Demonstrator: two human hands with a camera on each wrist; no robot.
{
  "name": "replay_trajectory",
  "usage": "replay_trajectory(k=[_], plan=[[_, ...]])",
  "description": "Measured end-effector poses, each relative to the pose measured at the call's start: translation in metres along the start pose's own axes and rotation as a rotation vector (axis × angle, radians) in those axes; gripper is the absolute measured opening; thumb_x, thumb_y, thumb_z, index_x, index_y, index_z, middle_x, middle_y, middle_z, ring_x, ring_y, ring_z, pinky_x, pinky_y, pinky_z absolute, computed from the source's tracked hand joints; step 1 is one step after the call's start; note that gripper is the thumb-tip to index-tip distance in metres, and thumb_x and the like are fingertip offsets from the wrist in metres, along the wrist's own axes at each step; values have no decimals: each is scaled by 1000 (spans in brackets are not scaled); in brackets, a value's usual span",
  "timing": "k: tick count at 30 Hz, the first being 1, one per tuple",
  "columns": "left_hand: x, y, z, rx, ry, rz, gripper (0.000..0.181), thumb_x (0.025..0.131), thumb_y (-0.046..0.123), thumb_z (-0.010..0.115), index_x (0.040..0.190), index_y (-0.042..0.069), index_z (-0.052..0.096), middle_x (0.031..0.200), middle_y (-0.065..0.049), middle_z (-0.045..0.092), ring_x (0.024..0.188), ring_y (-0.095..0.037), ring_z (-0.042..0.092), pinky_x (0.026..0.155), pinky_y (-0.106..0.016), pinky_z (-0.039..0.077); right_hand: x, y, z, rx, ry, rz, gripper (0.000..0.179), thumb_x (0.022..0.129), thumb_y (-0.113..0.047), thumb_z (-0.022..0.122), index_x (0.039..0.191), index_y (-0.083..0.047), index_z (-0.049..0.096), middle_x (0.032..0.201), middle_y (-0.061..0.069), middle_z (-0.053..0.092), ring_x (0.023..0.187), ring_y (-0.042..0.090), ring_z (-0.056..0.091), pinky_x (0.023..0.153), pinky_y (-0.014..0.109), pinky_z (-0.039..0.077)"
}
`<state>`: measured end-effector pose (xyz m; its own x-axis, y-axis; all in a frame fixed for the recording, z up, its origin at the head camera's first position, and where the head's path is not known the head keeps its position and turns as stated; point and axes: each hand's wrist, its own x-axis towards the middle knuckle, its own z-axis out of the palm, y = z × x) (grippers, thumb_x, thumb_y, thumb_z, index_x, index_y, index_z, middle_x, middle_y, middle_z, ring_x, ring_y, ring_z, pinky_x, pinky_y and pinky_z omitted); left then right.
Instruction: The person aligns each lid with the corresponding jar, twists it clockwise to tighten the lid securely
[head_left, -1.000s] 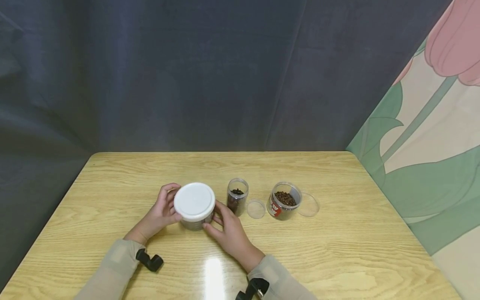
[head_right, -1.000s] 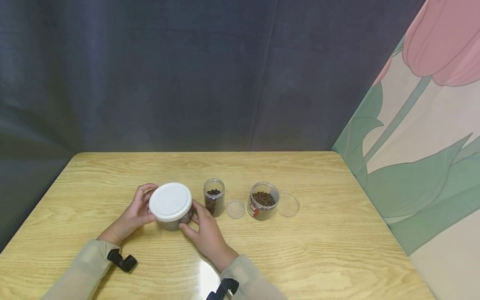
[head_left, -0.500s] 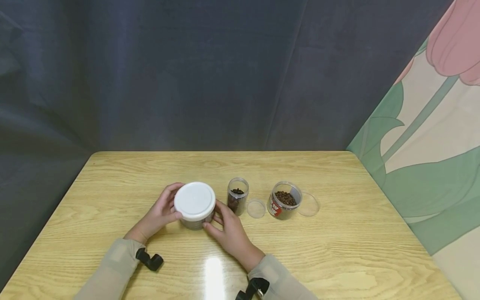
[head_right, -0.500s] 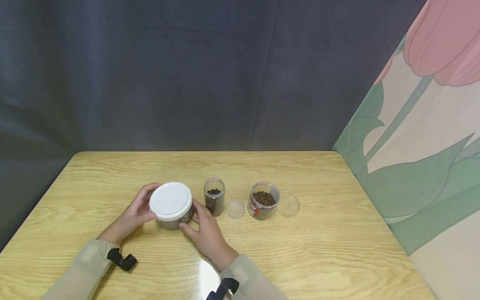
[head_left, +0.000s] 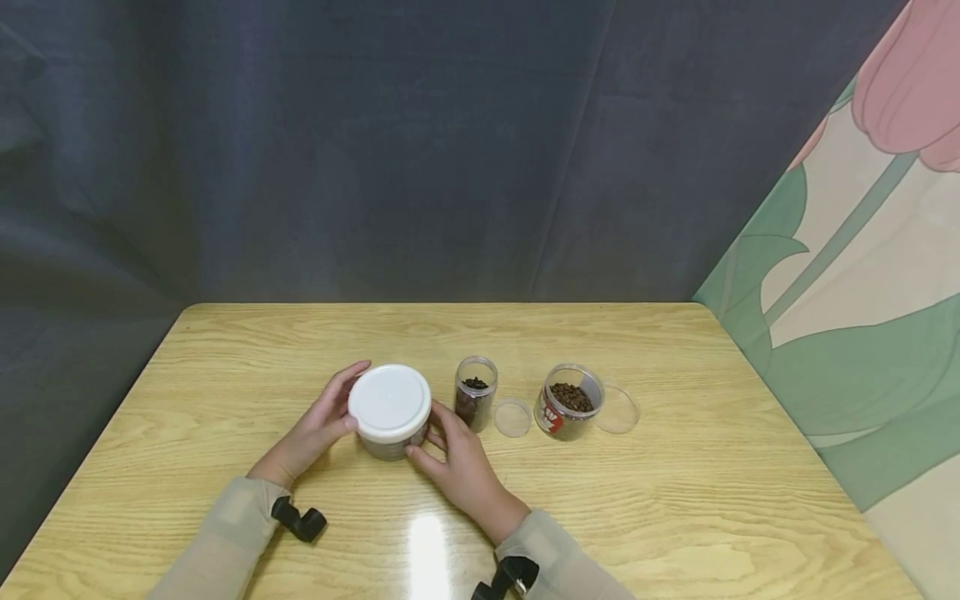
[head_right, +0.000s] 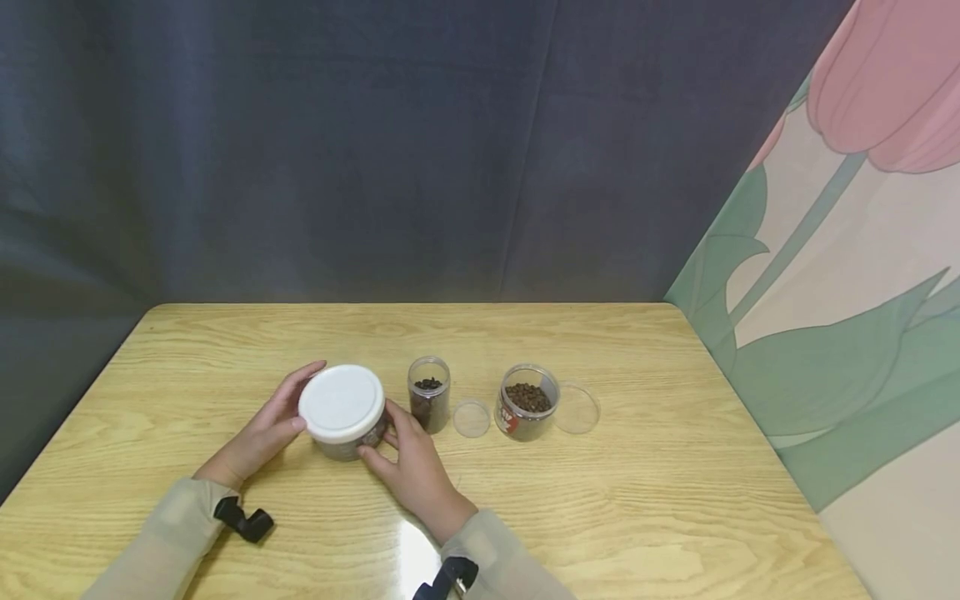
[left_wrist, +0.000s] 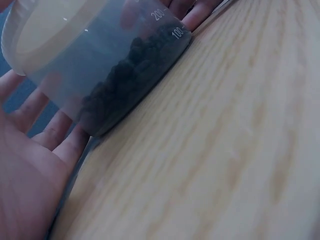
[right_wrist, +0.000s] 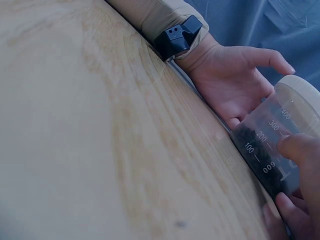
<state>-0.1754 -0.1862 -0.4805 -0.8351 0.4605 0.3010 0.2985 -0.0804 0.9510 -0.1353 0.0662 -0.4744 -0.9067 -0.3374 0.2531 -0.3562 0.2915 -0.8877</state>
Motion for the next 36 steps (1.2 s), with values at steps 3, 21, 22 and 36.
replay_trajectory(k=[3, 21, 22, 36], plan=[[-1, -2, 0, -39, 25, -4, 62, 99, 9, 58, 150, 9, 24, 150, -16, 36, 133, -4, 45, 109, -16, 41, 0, -1, 0, -3, 0, -1, 67, 94, -11, 73, 150, 2, 39, 145, 25, 49, 128, 33, 58, 102, 22, 51], [0, -1, 0, -82, 16, 13, 67, 96, 5, 66, 150, 4, 26, 147, -5, 41, 134, -7, 46, 111, -19, 42, 0, 1, 0, -17, 0, 5, 67, 94, -10, 73, 150, 1, 40, 146, 25, 49, 128, 33, 58, 101, 22, 51], [1, -1, 0, -71, 16, 11, 66, 96, 4, 64, 151, 3, 27, 147, -4, 41, 135, -7, 45, 112, -19, 41, 0, 1, 0, -17, 0, 5, 67, 94, -10, 73, 150, 2, 40, 146, 25, 49, 128, 33, 58, 101, 22, 51], [1, 1, 1, 0, -7, 19, 65, 98, 3, 47, 159, 2, 24, 155, 1, 40, 140, -5, 41, 113, -17, 37, 0, 0, -1, -13, -9, 18, 67, 94, -13, 73, 151, 0, 40, 146, 24, 49, 128, 33, 58, 102, 22, 51]])
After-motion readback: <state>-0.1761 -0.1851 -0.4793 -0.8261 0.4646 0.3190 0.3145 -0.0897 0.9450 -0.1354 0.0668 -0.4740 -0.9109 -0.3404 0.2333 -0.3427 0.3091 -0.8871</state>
